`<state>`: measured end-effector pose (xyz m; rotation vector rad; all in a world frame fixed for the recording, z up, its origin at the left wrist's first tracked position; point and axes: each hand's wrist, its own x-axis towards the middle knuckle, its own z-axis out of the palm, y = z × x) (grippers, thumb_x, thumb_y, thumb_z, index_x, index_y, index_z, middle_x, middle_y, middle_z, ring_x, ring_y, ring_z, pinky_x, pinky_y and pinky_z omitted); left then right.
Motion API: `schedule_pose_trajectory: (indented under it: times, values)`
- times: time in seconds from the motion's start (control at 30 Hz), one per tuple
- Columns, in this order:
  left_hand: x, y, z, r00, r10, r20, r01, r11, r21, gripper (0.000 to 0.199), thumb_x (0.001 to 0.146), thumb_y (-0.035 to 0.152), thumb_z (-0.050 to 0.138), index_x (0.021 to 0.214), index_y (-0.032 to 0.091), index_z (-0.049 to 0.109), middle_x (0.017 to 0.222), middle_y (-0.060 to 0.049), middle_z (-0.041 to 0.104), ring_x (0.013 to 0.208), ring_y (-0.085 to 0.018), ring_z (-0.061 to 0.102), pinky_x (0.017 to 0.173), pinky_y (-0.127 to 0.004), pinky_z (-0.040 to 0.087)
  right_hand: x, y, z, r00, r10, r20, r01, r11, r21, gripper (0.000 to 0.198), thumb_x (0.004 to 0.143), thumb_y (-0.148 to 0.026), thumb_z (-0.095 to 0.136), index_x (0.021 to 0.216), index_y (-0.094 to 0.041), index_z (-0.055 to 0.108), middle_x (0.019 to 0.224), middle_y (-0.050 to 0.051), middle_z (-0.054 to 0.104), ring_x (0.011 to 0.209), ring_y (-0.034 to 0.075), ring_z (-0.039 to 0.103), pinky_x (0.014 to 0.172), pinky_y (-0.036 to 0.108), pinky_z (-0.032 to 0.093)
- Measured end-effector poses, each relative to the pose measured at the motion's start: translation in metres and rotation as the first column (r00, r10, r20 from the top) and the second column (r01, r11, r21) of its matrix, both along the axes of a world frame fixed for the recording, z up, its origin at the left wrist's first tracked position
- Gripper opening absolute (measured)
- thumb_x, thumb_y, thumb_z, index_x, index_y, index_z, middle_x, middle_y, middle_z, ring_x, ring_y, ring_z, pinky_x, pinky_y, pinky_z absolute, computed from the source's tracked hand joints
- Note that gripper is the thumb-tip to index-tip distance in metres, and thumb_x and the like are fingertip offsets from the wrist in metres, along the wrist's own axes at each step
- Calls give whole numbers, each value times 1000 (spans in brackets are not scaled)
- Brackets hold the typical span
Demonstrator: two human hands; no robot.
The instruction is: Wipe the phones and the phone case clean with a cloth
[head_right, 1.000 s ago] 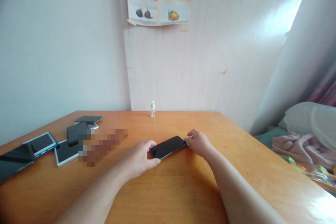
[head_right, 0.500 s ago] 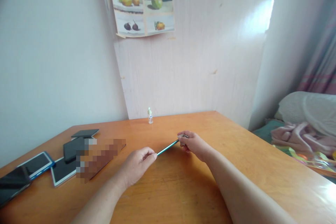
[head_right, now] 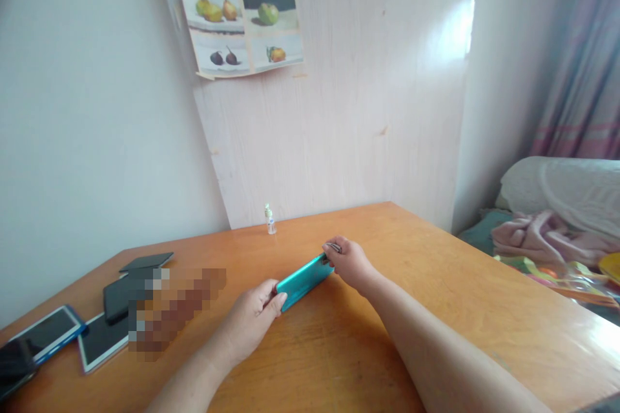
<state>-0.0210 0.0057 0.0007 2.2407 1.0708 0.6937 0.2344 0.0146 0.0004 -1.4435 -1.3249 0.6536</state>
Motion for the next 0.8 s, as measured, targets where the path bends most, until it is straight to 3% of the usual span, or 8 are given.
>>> schedule_pose_trajectory:
  times: [0.17,0.27,0.4,0.47,0.53,0.63,0.73,0.8]
  values:
    - [0,2,-3,999,20,-27,-19,999,40,27,91,41,45,74,20,48,68,2,54,64,-14,50,56,-23,28,-16,-9,1,989,16,145,-30,995,92,27,87,-39,53,98,-19,67,74,2,65,64,15,60,57,24,46]
    - [2,1,-2,1000,5,7,-5,1000,14,24,91,38,46,77,20,53,71,1,58,67,-15,52,58,-23,30,-44,-26,4,941,174,289,-213,971,109,34,92,-37,47,110,-18,68,85,6,71,70,17,65,64,26,49]
    - [2,0,1,996,-58,71,59,998,-9,22,91,34,44,84,19,58,81,-1,64,75,-17,56,65,-24,35,-69,-41,6,862,345,370,-427,889,165,37,94,-33,45,122,-19,64,108,8,72,94,20,68,80,28,50]
    - [2,0,2,998,-38,48,39,999,-3,22,91,35,44,81,19,56,77,0,62,72,-17,54,63,-24,34,-63,-37,5,878,270,396,-357,919,166,37,95,-34,45,122,-19,65,112,9,72,100,21,67,84,30,50]
    - [1,1,2,1000,-7,4,7,1000,11,25,91,38,45,76,19,52,70,1,56,67,-15,51,59,-24,31,-45,-27,5,912,95,400,-164,976,142,36,94,-35,45,118,-19,67,111,11,72,102,24,67,87,32,49]
    - [0,2,1,1000,2,-30,-1,1000,28,28,91,41,44,74,19,50,68,2,53,65,-15,50,57,-24,29,-16,-13,4,919,-89,384,48,992,113,35,93,-36,46,114,-19,70,111,13,72,107,27,65,91,35,47]
    - [0,3,-1,999,15,-39,-14,999,30,28,91,41,44,74,19,50,69,1,55,65,-15,51,57,-24,29,-11,-11,4,921,-100,377,60,991,115,36,94,-35,46,116,-19,69,114,13,70,111,28,63,94,35,46]
    - [1,3,-1,999,32,-39,-31,999,23,27,91,40,45,74,19,51,68,1,56,65,-15,51,57,-24,29,-26,-19,4,928,-4,374,-39,993,108,38,94,-35,45,122,-20,66,115,11,71,107,26,65,91,34,48]
